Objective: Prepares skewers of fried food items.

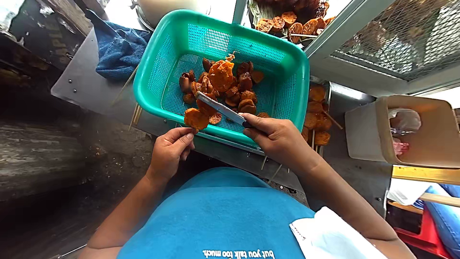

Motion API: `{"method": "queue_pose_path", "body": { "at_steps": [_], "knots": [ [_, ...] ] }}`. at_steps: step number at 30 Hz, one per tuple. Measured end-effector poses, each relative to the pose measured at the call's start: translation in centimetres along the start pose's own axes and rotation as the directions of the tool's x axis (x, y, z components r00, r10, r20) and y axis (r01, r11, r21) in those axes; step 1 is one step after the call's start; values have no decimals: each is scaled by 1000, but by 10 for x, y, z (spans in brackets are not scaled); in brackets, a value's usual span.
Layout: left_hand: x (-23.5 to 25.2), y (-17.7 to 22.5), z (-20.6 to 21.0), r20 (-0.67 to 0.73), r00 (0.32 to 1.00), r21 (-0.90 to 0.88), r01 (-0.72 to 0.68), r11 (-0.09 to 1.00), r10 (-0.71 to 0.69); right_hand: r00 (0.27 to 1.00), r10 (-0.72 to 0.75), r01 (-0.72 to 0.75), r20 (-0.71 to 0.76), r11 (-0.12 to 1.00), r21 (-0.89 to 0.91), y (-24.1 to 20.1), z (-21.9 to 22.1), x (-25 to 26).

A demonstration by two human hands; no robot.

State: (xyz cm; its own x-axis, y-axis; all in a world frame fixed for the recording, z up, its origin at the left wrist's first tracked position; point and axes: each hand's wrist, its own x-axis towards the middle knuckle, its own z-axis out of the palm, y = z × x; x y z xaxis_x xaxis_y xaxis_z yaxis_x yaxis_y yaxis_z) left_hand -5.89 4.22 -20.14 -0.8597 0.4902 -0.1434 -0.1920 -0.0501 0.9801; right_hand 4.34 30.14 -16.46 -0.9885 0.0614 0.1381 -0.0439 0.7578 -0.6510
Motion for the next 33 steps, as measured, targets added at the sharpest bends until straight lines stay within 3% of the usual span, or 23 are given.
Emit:
{"method": "queue_pose_path", "body": {
  "at_steps": [3, 7, 10, 12, 15, 17, 20, 23, 27, 30, 33],
  "knots": [
    [0, -2, 0, -9, 1000, -16, 3, 1000, -3, 999, 14, -15, 37, 1000, 22, -2, 2, -1],
    [-1, -1, -4, -24, 1000, -7, -17, 1000, 17, 969, 182, -205, 165, 970, 131, -2, -19, -4],
    [-3, -4, -7, -26, 999, 12, -17, 1000, 18, 957, 274, -289, 98, 934, 212, 7, -27, -1],
    [-5, -5, -6, -19, 1000, 22, -9, 1000, 9, 955, 295, -296, 33, 937, 188, 6, -25, 1],
    [-5, -5, -6, -17, 1000, -4, -2, 1000, 2, 977, 212, -209, -18, 973, 101, 4, -16, 4],
    [-5, -5, -7, -28, 1000, -14, 3, 1000, -4, 984, 176, -175, -2, 980, 96, 5, -13, 5],
    [-6, -3, -13, -48, 999, 25, 13, 1000, -12, 969, 227, -241, 101, 959, 147, 7, -24, 7],
    [-7, 0, -26, -118, 993, 89, 7, 996, 4, 935, 295, -286, 194, 955, -73, 16, -41, 17],
    [-8, 1, -37, -180, 984, 100, -3, 995, 21, 797, 454, -197, 398, 818, -540, 24, -27, 39],
    [-11, 2, -36, -175, 984, 103, -8, 995, 26, 768, 468, -109, 436, 767, -632, 22, -10, 51],
    [-15, 2, -39, -153, 988, 141, 12, 990, 9, 830, 369, -40, 419, 787, -616, 32, -8, 55]
  ]
}}
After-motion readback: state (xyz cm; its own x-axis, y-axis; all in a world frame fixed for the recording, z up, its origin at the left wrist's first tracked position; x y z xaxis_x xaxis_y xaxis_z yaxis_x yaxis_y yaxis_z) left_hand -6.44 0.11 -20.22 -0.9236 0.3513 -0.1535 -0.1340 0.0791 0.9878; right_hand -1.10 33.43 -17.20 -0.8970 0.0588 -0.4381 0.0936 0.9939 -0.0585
